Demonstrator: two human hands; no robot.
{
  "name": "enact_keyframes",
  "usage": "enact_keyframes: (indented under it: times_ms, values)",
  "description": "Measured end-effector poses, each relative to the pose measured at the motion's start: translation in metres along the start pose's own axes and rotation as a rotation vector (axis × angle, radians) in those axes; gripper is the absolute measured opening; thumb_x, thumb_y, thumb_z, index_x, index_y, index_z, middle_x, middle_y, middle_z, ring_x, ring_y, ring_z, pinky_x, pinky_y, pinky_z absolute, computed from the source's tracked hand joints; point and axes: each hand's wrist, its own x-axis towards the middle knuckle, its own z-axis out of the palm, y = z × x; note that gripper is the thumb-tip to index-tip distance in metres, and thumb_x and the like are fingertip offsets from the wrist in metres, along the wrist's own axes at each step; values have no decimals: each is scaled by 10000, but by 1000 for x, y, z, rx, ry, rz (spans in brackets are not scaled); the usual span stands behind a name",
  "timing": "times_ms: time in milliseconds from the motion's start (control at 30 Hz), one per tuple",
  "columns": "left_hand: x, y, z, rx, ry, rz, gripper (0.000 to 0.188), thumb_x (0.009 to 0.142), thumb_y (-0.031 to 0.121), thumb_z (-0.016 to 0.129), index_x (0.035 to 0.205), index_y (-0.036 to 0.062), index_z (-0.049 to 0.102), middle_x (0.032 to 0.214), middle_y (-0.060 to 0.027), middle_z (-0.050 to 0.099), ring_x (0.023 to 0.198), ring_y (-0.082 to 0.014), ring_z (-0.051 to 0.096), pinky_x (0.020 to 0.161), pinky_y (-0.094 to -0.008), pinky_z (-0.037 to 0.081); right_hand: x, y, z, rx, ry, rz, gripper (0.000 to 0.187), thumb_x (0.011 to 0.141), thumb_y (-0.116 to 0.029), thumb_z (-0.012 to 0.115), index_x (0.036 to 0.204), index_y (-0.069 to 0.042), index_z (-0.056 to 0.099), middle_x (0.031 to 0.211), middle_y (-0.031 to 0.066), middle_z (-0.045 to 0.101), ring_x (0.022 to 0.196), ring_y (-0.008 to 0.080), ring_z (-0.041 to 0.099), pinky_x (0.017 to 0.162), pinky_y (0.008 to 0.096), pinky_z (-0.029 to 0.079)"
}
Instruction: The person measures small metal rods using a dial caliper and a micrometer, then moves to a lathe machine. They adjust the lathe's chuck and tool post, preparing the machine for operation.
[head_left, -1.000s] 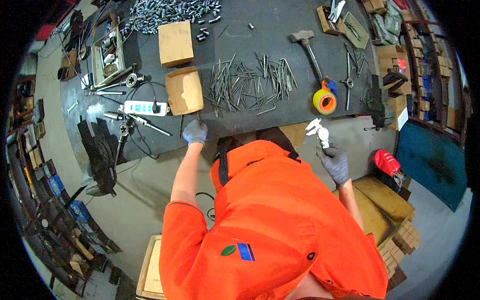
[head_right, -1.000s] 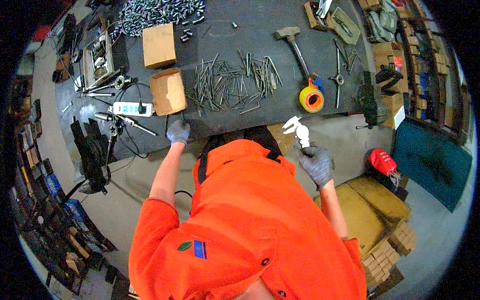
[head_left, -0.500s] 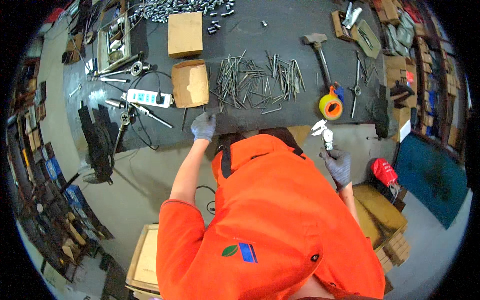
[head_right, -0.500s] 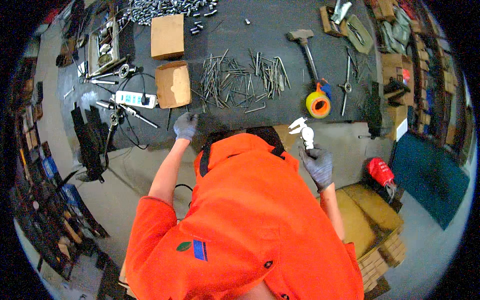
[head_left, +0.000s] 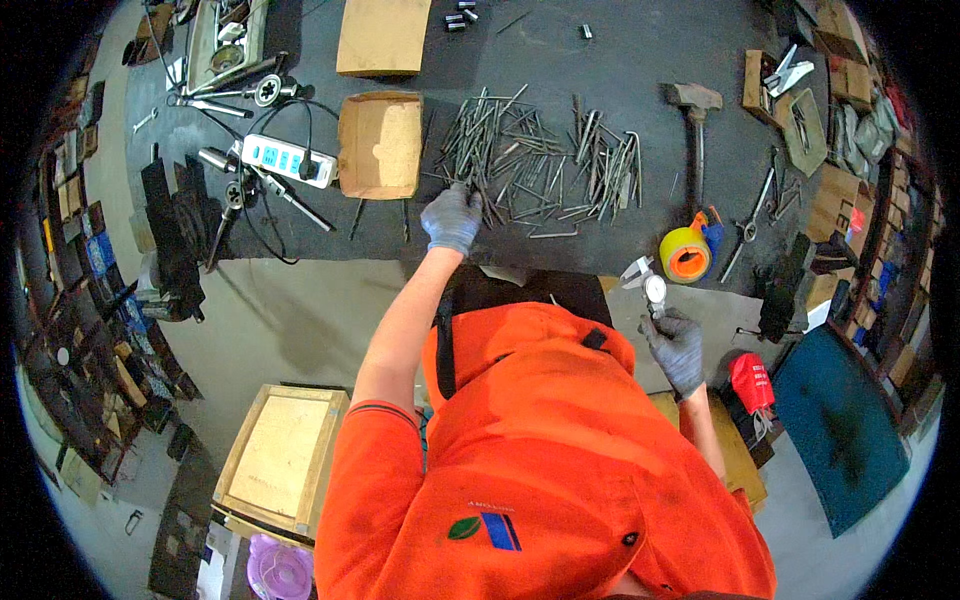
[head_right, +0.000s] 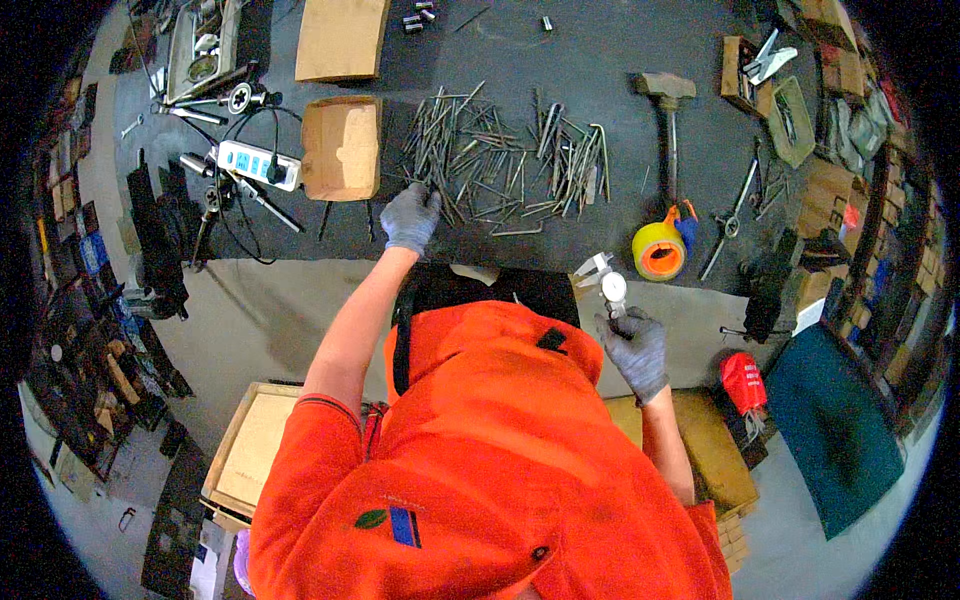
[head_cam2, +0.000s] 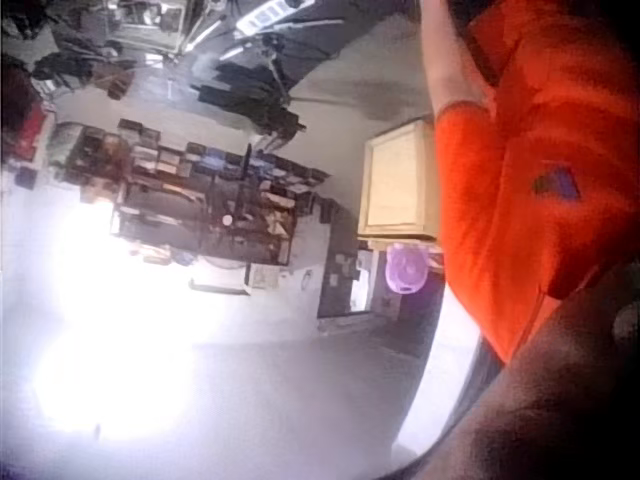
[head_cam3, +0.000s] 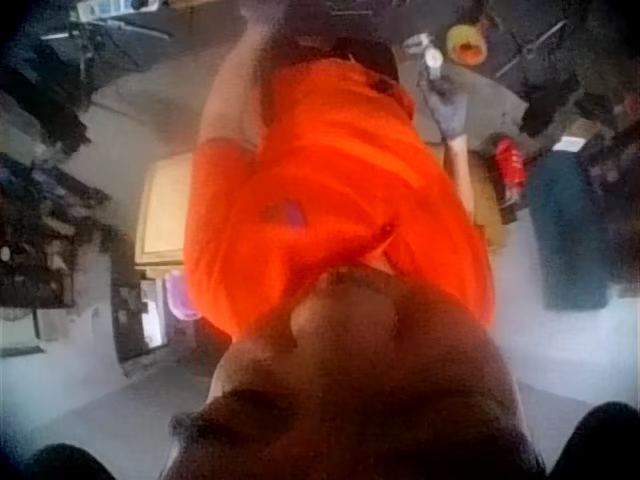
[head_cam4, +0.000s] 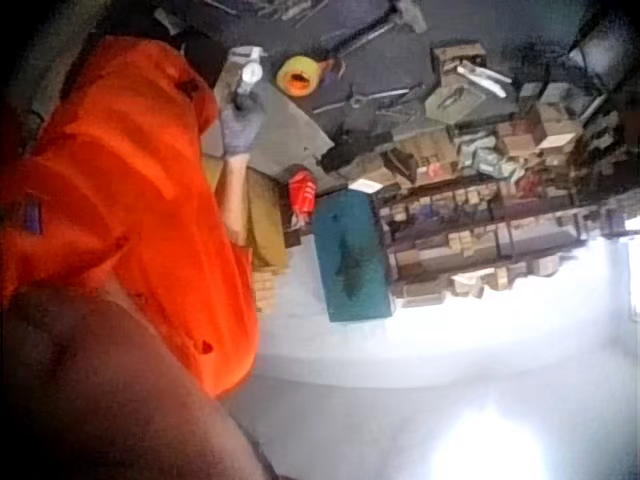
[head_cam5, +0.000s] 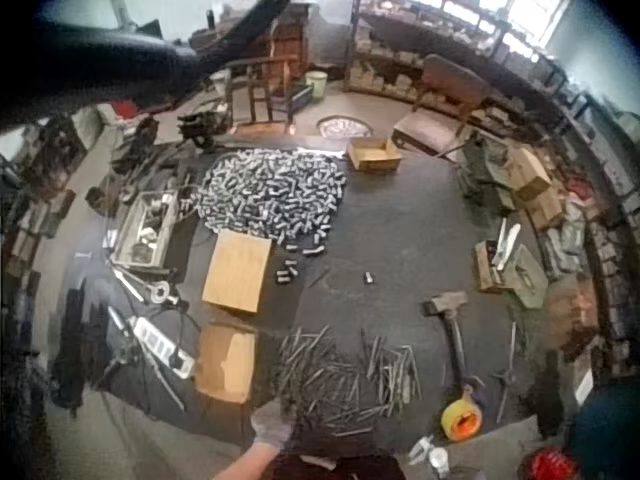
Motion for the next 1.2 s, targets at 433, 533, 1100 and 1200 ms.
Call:
enact_keyframes:
  times_ms: [433, 533, 1100, 1200]
  values:
    - [17, 6, -15, -176, 268, -44, 298, 819, 330, 556, 997, 95, 594, 826, -133, 646, 763, -314, 620, 663, -422, 469, 13, 17, -2, 35, -8, 33, 215, 731, -147, 678, 617, 17, 597, 604, 179, 554, 547, 303, 539, 502, 357, 392]
    - [26, 17, -20, 6, 159, -59, 349, 810, 349, 568, 1055, 103, 541, 803, -140, 642, 720, -316, 625, 622, -423, 473, 15, 4, -5, -40, -19, 22, 229, 730, -156, 679, 608, 18, 593, 617, 180, 566, 555, 310, 544, 507, 357, 402]
    - [19, 15, -8, 221, 33, 80, 143, 805, 228, 535, 869, 100, 526, 647, -114, 619, 567, -321, 606, 525, -436, 454, 14, 11, -5, 6, 20, 29, 231, 732, -159, 688, 621, 24, 602, 598, 168, 558, 527, 279, 534, 498, 341, 393]
    - [23, 15, -11, 251, -54, 69, 152, 796, 237, 531, 854, 96, 538, 658, -121, 625, 597, -325, 618, 545, -441, 463, 14, 13, -4, 18, 41, -3, 210, 723, -133, 690, 615, 23, 600, 597, 170, 557, 533, 277, 532, 496, 342, 391]
